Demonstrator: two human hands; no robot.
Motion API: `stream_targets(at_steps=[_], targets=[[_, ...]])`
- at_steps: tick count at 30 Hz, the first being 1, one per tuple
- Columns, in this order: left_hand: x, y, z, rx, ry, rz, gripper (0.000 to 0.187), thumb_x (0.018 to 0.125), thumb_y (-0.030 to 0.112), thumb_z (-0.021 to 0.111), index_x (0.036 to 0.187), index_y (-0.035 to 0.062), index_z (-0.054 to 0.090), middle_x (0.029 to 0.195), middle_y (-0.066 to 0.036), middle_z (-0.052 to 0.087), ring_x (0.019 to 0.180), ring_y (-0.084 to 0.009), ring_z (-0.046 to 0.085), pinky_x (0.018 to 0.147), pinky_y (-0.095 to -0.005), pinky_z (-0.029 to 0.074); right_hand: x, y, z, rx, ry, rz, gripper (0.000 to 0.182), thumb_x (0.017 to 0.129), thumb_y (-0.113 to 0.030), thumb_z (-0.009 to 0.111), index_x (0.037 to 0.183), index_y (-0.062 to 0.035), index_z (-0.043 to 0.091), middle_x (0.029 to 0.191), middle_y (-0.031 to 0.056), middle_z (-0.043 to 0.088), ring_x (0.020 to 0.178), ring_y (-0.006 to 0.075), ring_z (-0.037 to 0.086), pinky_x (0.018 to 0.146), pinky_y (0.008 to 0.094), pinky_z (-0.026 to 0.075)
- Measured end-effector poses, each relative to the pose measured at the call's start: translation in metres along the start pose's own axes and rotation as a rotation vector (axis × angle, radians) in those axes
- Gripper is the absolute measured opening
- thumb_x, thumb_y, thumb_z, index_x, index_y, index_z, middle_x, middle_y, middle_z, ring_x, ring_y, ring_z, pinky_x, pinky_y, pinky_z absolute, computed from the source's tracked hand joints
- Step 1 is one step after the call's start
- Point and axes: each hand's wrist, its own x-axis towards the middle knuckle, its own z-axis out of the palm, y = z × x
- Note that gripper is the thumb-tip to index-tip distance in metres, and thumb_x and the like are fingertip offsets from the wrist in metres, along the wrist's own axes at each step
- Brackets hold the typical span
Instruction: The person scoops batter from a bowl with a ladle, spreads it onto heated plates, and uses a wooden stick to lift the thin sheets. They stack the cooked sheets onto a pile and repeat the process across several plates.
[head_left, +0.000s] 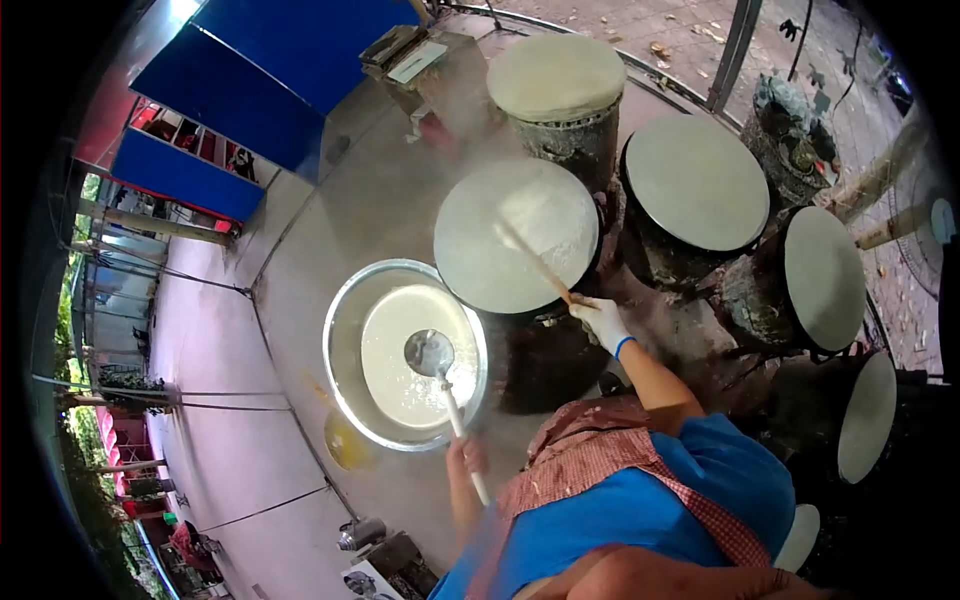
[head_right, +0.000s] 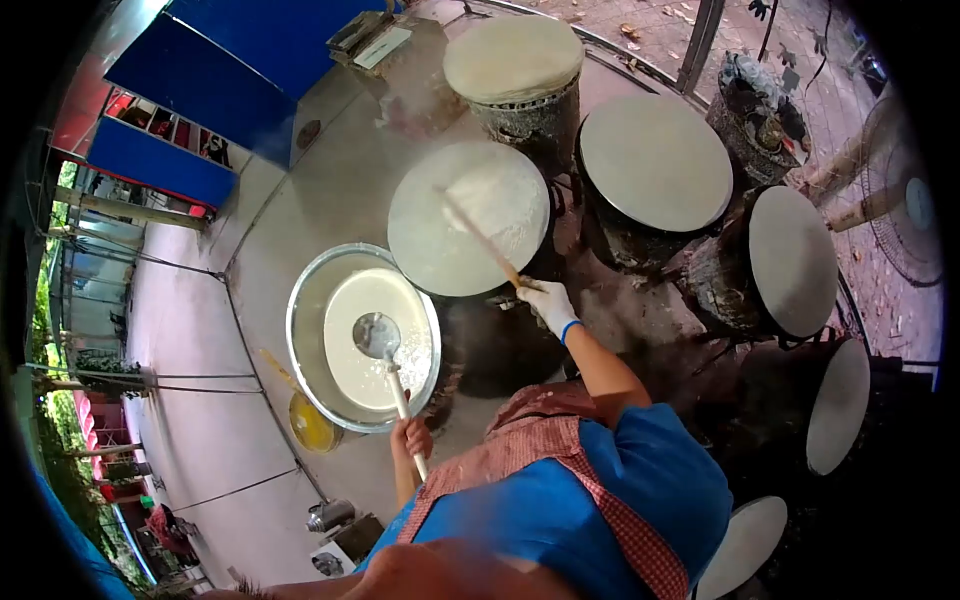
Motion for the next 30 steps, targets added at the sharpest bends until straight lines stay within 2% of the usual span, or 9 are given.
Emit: stream_targets(at_steps=[2, 4, 7, 8, 10, 14, 18, 20, 30], targets=[[0.005, -0.001, 0.003, 0.033, 0.102, 0.001, 0.037, 0.091, 0.012, 0.042, 0.122, 0.0236, 0.025, 0.059, -0.001, 0.032, 0.04, -0.0079, 0.031, 0.031, -0.0207, 0.028, -0.003, -0.003, -0.02, -0.253, -0.011, -0.251, 0.039, 0.076, -0.024, 0.068, 0.109, -0.0024, 0.062, 0.097, 0.0122, 0.067, 0.087, 0.0142, 0.062, 0.08, 0.0279, 0.046], [0.0, 0.007, 0.002, 0.439, 0.089, 0.047, 0.014, 0.089, 0.019, 0.047, 0.081, 0.0102, 0.041, 0.055, 0.0, 0.031, 0.039, -0.009, 0.031, 0.03, -0.0213, 0.025, 0.0, -0.047, -0.047, -0.408, 0.079, -0.264, 0.04, 0.078, -0.025, 0.065, 0.11, -0.0027, 0.061, 0.098, 0.0152, 0.066, 0.089, 0.0187, 0.063, 0.08, 0.0305, 0.046], [0.001, 0.008, 0.01, 0.28, 0.088, 0.0, 0.018, 0.09, 0.022, 0.047, 0.077, 0.0107, 0.042, 0.055, 0.001, 0.033, 0.037, -0.0095, 0.031, 0.03, -0.022, 0.024, 0.056, -0.082, -0.071, -0.632, 0.36, -0.322, 0.039, 0.083, -0.033, 0.056, 0.112, -0.0067, 0.059, 0.099, 0.0204, 0.063, 0.094, 0.0352, 0.06, 0.079, 0.0391, 0.047], [0.009, 0.011, 0.0, 0.187, 0.077, -0.028, 0.01, 0.091, 0.019, 0.045, 0.098, 0.0172, 0.038, 0.056, 0.001, 0.032, 0.038, -0.0087, 0.031, 0.031, -0.0213, 0.026, 0.069, -0.087, -0.072, -0.861, 0.375, -0.219, 0.035, 0.084, -0.036, 0.053, 0.11, -0.013, 0.06, 0.095, 0.0186, 0.064, 0.089, 0.0358, 0.06, 0.077, 0.0418, 0.048], [0.025, 0.016, -0.016, 0.0, 0.063, -0.088, 0.05, 0.093, 0.012, 0.04, 0.138, 0.0303, 0.031, 0.059, 0.001, 0.031, 0.041, -0.0072, 0.03, 0.032, -0.02, 0.029, 0.073, -0.089, -0.057, -1.151, 0.289, -0.406, 0.031, 0.084, -0.038, 0.052, 0.105, -0.0171, 0.061, 0.088, 0.0173, 0.063, 0.082, 0.0347, 0.061, 0.072, 0.0435, 0.048], [0.066, 0.021, 0.006, 0.086, 0.287, 0.015, 0.031, 0.092, 0.013, 0.042, 0.122, 0.0208, 0.046, 0.058, 0.002, 0.03, 0.041, -0.0065, 0.03, 0.033, -0.0196, 0.029, 0.051, -0.064, -0.073, -1.374, 0.085, -0.672, 0.027, 0.084, -0.041, 0.052, 0.099, -0.021, 0.062, 0.075, 0.0149, 0.059, 0.063, 0.0336, 0.06, 0.057, 0.0451, 0.048], [0.11, 0.012, 0.08, 0.717, 0.437, 0.247, 0.012, 0.09, 0.012, 0.044, 0.078, 0.011, 0.042, 0.055, 0.002, 0.031, 0.041, -0.0063, 0.031, 0.033, -0.019, 0.029, 0.032, -0.073, -0.094, -1.22, 0.43, -0.514, 0.024, 0.083, -0.041, 0.054, 0.093, -0.0201, 0.062, 0.069, 0.0138, 0.058, 0.06, 0.0345, 0.059, 0.053, 0.0451, 0.047], [0.146, 0.023, 0.071, 0.398, 0.387, 0.219, 0.017, 0.088, 0.011, 0.046, 0.073, 0.0103, 0.038, 0.054, 0.002, 0.032, 0.041, -0.007, 0.031, 0.033, -0.0193, 0.028, 0.027, -0.056, -0.082, -1.316, 0.377, -0.528, 0.024, 0.081, -0.04, 0.056, 0.094, -0.0205, 0.062, 0.068, 0.014, 0.057, 0.061, 0.0349, 0.059, 0.053, 0.0457, 0.047], [0.232, -0.02, 0.087, 0.684, 0.374, 0.23, 0.021, 0.083, 0.005, 0.045, 0.098, 0.0107, 0.03, 0.064, -0.006, 0.039, 0.043, -0.0147, 0.039, 0.034, -0.0266, 0.033, -0.038, -0.006, -0.061, -1.435, 0.268, -0.41, 0.032, 0.085, -0.044, 0.05, 0.105, -0.0209, 0.058, 0.08, 0.0147, 0.058, 0.069, 0.0334, 0.059, 0.059, 0.0464, 0.047]])
